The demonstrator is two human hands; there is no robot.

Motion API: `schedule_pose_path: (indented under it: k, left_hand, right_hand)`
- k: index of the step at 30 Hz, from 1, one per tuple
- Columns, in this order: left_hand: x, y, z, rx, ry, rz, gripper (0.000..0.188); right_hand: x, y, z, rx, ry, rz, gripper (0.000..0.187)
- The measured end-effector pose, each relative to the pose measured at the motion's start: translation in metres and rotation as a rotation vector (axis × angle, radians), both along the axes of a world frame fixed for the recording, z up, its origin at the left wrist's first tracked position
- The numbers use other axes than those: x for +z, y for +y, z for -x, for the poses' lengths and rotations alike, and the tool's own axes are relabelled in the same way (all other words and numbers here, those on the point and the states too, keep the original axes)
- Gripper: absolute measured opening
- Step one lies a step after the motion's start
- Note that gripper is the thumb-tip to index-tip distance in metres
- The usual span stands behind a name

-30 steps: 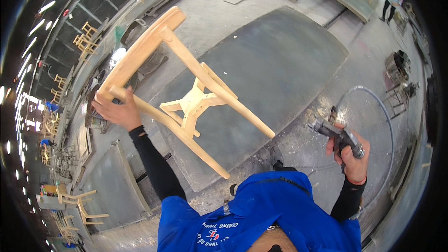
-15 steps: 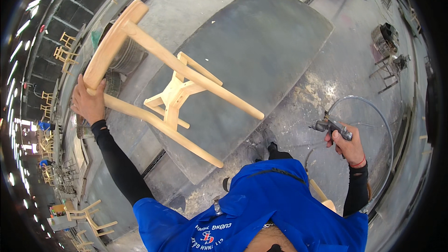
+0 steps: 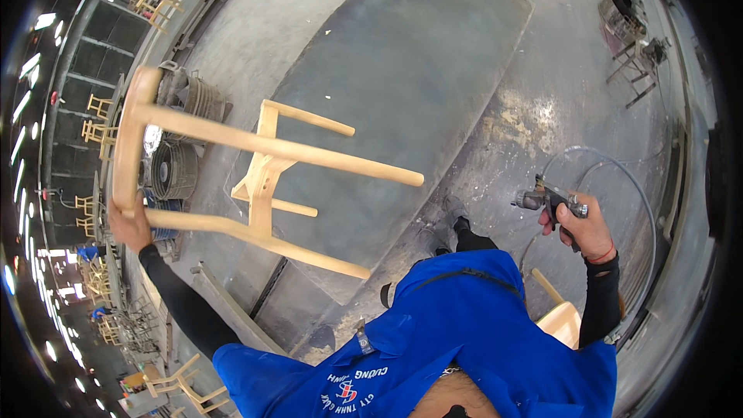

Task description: The person holds a wooden chair frame with one hand and uses a spray gun with the other to apply finish to the chair. The person rotates the chair to cover all sides and legs while spraying.

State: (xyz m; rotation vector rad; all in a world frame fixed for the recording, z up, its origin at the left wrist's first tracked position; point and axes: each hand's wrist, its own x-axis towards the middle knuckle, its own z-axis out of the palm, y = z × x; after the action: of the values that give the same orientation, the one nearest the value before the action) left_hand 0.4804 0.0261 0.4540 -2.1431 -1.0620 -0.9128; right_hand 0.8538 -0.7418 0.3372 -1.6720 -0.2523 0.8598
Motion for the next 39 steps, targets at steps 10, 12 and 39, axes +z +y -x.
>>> schedule_pose_path:
  k: [10,12,39]
  left_hand:
    - [-0.013,-0.007,0.115,0.017,-0.134,0.133,0.082]
    - [-0.016,-0.009,0.122,-0.018,-0.138,0.086,0.081]
    - [-0.013,-0.035,0.067,-0.09,-0.134,0.018,0.08]
  right_hand:
    - [0.039,0.037,-0.01,0.083,-0.059,-0.217,0.082]
    - [0.05,0.047,-0.023,0.148,-0.065,-0.15,0.082]
    - [0.065,0.063,-0.012,0.183,-0.104,-0.082,0.086]
